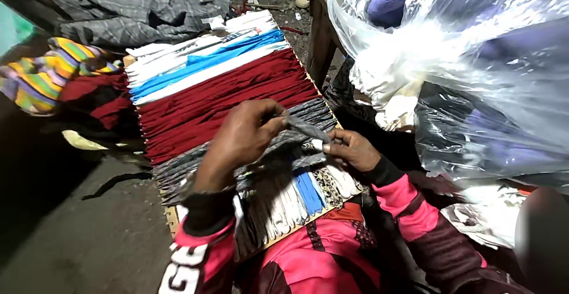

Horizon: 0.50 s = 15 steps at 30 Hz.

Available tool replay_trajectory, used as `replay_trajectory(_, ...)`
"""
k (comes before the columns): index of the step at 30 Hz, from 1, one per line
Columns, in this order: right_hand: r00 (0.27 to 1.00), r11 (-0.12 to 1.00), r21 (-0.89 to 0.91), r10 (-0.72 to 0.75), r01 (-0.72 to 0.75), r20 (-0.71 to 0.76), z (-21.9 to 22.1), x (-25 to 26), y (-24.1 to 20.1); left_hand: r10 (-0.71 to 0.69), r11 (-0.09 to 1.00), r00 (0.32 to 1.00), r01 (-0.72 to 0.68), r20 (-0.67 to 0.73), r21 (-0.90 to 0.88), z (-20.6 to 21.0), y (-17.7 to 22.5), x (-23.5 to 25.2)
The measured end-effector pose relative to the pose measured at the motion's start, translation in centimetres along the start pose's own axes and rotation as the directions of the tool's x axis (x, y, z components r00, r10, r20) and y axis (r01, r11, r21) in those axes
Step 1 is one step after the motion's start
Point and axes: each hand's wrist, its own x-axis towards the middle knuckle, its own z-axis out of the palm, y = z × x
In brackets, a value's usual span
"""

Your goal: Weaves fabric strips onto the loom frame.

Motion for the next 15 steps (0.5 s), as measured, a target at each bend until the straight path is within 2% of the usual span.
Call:
replay_trajectory(3,0.973,0.995,-0.058,-0.09,0.08,-0.21,-1.4,1.5,0.1,0.008,0.994,1.0,-0.011,-0.026,-0.104,3.4,1.5,3.3)
replay_trajectory(5,0.948,0.985,-0.11,-0.156,0.13,-0.278,-2.2,2.3,0.8,0.003,0.988,1.0,-0.004,-0.003,-0.154,5.0,2.6,5.0)
replay_trajectory(8,0.904,0.963,-0.197,-0.244,0.184,-0.352,-3.1,3.6,1.8,-0.001,0.99,0.997,0.011,0.072,-0.137,7.4,2.7,7.8)
replay_trajectory(11,0.92,0.951,-0.297,-0.195,0.092,-0.339,-3.8,3.9,1.3,-0.024,0.995,0.994,0.034,0.11,-0.09,9.2,2.5,9.1)
replay_trajectory(15,0.936,0.956,-0.292,-0.1,-0.004,-0.339,-3.9,3.7,1.1,-0.048,0.996,0.991,0.057,0.125,-0.073,10.8,2.0,10.2)
